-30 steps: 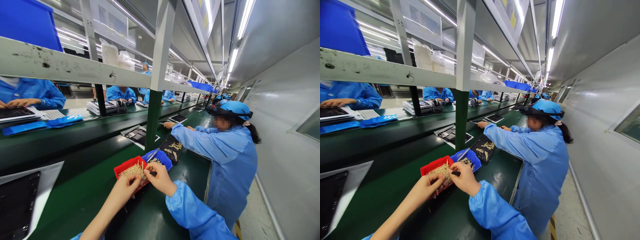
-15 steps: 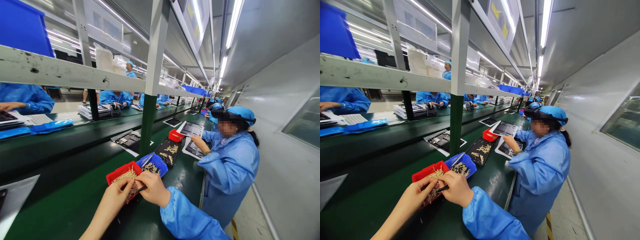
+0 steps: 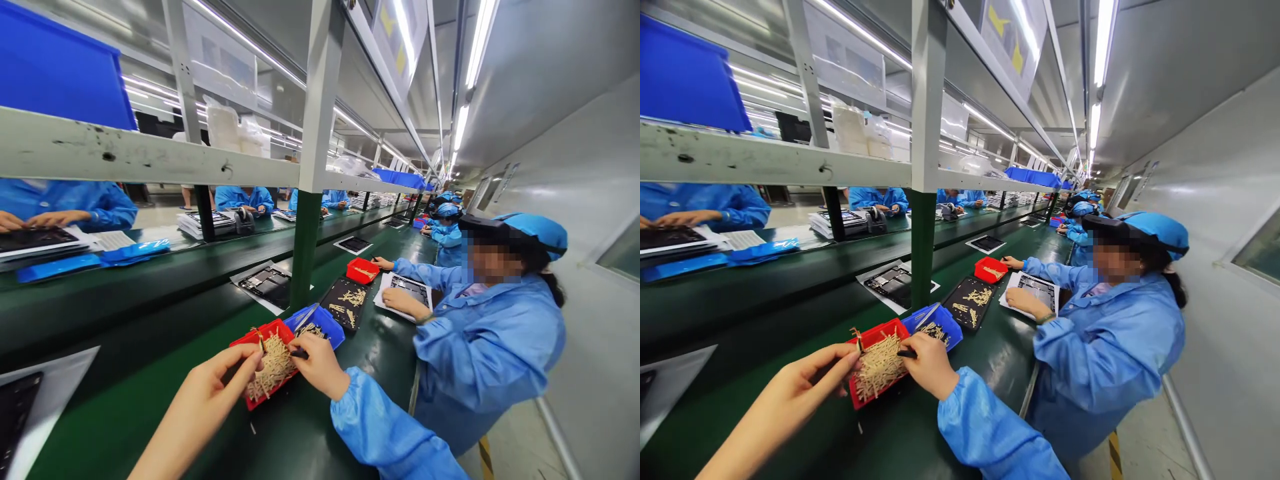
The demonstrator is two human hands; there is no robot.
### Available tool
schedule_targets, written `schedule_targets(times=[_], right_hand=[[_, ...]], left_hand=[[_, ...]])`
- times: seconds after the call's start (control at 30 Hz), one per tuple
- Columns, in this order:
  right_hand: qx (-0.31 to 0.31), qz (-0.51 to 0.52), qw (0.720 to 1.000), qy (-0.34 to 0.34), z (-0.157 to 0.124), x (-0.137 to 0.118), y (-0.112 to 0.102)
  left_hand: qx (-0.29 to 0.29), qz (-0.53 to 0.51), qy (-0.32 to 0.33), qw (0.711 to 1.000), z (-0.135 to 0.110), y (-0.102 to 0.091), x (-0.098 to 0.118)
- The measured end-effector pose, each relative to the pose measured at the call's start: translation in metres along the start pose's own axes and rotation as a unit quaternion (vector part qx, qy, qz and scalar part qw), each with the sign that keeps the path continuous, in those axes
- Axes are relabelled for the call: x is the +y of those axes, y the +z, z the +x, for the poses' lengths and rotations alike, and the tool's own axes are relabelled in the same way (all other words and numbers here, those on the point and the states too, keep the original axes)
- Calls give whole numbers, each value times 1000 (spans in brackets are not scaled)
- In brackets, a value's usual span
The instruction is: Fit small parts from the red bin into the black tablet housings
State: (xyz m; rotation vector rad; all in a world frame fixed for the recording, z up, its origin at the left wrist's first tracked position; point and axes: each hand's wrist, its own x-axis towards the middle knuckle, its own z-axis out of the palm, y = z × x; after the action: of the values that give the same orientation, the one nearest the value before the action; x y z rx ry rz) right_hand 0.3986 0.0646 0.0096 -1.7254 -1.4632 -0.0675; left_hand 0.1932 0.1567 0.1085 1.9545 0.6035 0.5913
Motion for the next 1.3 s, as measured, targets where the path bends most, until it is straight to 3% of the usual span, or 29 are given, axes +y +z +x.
schedule_targets(times=[0.1,0.2,0.3,0.37,0.5,0.57,0.63,0.7,0.8,0.97,1.17,1.23,1.3], right_hand=[[-7,-4,1000,13,0,4,3],[35,41,998,16,2,1,-2],[104,150,982,45,3,-9,-12],[120,248,957,88,2,-19,-18],[23,436,876,204,-6,-44,-17],[-50,490,844,214,-12,-58,-14],[-103,493,845,181,-18,-71,-13],[-113,457,869,151,-24,-81,-14],[-113,430,882,157,-30,-89,-16],[-144,456,859,182,-32,-90,-13],[-155,472,851,173,-33,-91,-12],[-151,473,850,177,-35,-89,-10],[-132,485,845,184,-36,-87,-8]], left_hand=[[59,66,37,995,-9,-6,2],[106,140,134,975,-17,-4,-5],[150,226,269,924,-31,0,-22],[152,289,348,879,-43,0,-38],[125,415,441,786,-69,-6,-69],[131,451,462,752,-78,-9,-76],[139,469,471,734,-84,-11,-76],[144,481,475,723,-87,-12,-71],[147,490,473,717,-88,-11,-61],[145,481,480,719,-88,-8,-55],[141,479,477,724,-88,-6,-57],[151,444,457,755,-87,-3,-60],[168,356,395,830,-86,2,-61]])
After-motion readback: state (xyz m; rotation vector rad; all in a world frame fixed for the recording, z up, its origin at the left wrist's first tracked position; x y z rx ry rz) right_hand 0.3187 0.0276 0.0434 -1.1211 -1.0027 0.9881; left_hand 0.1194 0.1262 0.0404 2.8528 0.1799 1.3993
